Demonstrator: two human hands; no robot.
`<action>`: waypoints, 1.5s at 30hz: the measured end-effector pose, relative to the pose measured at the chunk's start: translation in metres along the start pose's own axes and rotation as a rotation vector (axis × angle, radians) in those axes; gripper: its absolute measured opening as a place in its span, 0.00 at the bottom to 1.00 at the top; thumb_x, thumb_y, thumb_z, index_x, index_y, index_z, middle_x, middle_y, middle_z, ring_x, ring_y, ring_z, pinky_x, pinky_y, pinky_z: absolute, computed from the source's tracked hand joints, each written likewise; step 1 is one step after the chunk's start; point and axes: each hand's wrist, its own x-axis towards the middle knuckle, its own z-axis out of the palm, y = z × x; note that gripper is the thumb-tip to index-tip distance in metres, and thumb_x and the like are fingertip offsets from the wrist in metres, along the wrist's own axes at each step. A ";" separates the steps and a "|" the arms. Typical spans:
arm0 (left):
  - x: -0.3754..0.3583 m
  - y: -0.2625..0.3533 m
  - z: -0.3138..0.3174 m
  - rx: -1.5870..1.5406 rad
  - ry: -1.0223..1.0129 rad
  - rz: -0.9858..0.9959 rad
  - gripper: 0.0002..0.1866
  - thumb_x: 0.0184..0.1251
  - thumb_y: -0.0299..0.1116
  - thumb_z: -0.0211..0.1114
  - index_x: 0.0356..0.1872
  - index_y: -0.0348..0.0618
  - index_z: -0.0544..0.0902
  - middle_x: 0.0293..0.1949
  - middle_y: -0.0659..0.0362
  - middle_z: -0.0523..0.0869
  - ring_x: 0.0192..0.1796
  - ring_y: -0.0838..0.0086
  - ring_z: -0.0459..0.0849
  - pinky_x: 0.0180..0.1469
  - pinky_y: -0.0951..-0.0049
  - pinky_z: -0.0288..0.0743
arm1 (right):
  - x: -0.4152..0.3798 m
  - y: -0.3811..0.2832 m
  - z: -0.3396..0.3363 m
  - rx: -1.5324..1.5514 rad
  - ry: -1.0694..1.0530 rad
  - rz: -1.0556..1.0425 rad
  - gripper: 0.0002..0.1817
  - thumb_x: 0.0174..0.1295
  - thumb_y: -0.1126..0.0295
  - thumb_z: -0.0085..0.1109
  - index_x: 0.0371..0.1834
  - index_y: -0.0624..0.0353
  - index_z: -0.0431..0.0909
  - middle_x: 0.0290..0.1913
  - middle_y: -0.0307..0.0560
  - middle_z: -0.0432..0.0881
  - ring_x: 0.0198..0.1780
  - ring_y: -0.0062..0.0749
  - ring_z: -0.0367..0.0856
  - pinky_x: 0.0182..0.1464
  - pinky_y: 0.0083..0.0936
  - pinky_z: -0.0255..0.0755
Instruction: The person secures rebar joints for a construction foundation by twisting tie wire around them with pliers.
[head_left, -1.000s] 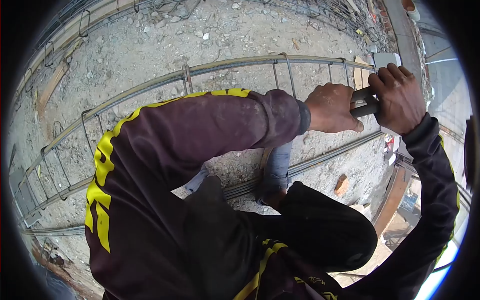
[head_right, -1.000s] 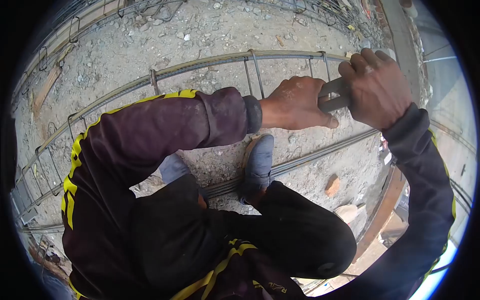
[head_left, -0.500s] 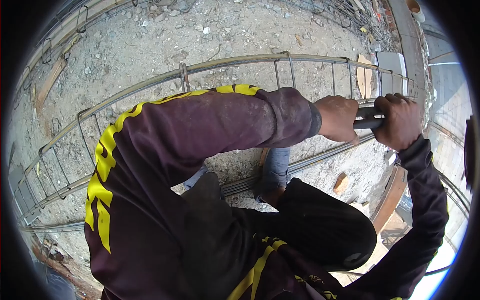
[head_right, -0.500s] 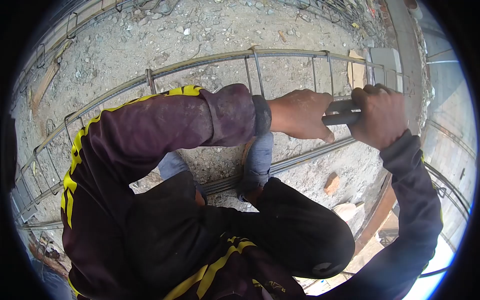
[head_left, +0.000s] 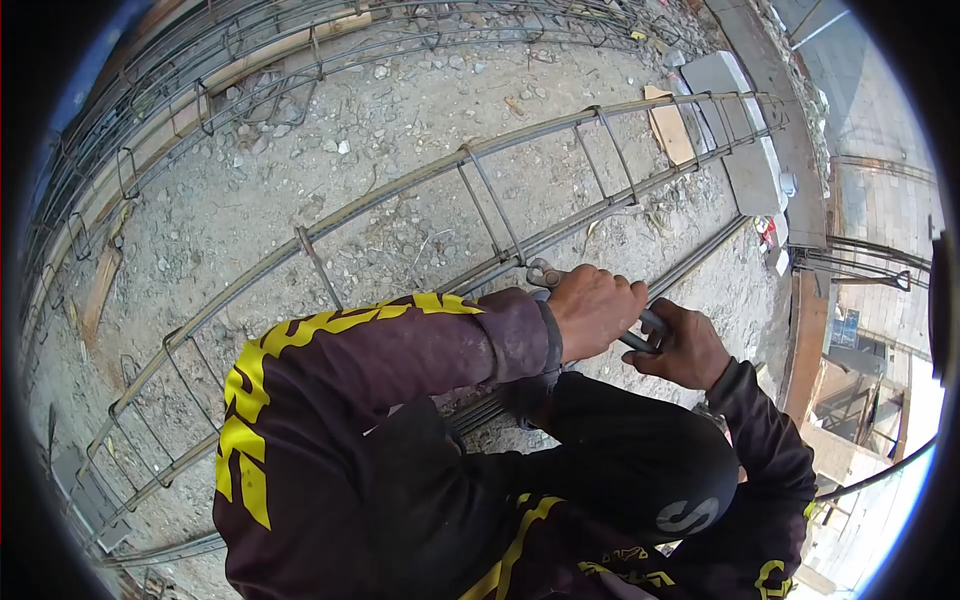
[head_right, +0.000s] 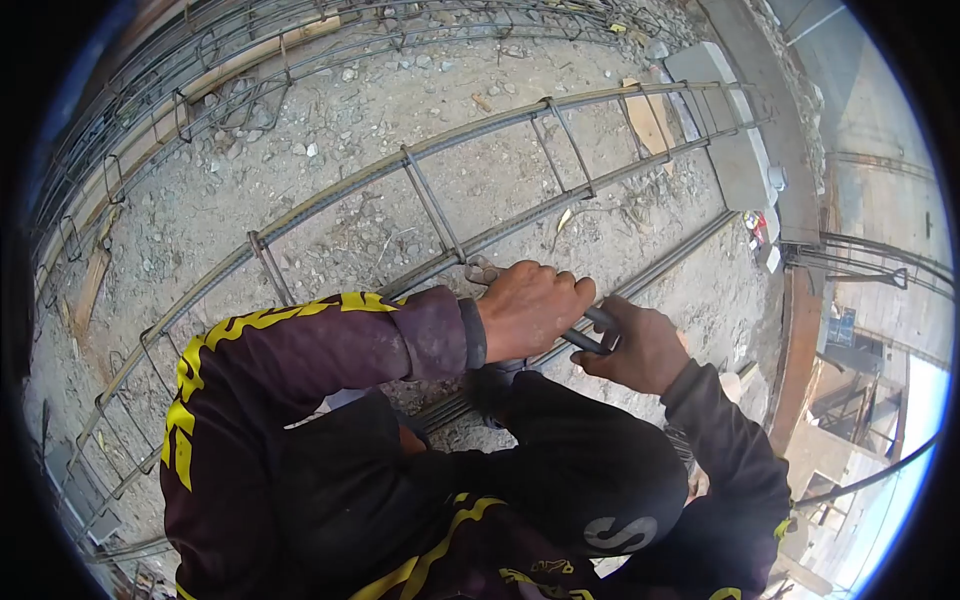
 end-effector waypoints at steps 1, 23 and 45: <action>0.004 0.000 -0.007 -0.053 -0.013 -0.030 0.13 0.51 0.28 0.67 0.37 0.36 0.76 0.27 0.51 0.86 0.32 0.56 0.89 0.33 0.61 0.80 | -0.010 0.004 0.013 -0.249 0.365 -0.210 0.20 0.52 0.66 0.71 0.45 0.61 0.77 0.37 0.52 0.81 0.38 0.47 0.84 0.37 0.42 0.77; 0.024 0.010 -0.029 -0.077 -0.164 -0.012 0.16 0.49 0.22 0.64 0.41 0.38 0.71 0.29 0.47 0.84 0.34 0.48 0.86 0.33 0.52 0.78 | -0.024 0.007 0.033 -0.681 0.816 -0.251 0.14 0.58 0.61 0.61 0.41 0.57 0.74 0.30 0.42 0.74 0.35 0.37 0.78 0.39 0.32 0.69; 0.027 -0.005 -0.008 -0.095 -0.117 -0.048 0.09 0.54 0.29 0.62 0.35 0.38 0.82 0.27 0.42 0.87 0.32 0.46 0.88 0.37 0.49 0.80 | 0.017 0.013 0.015 -0.465 0.193 0.023 0.11 0.54 0.68 0.60 0.41 0.57 0.79 0.28 0.52 0.85 0.33 0.48 0.87 0.34 0.42 0.80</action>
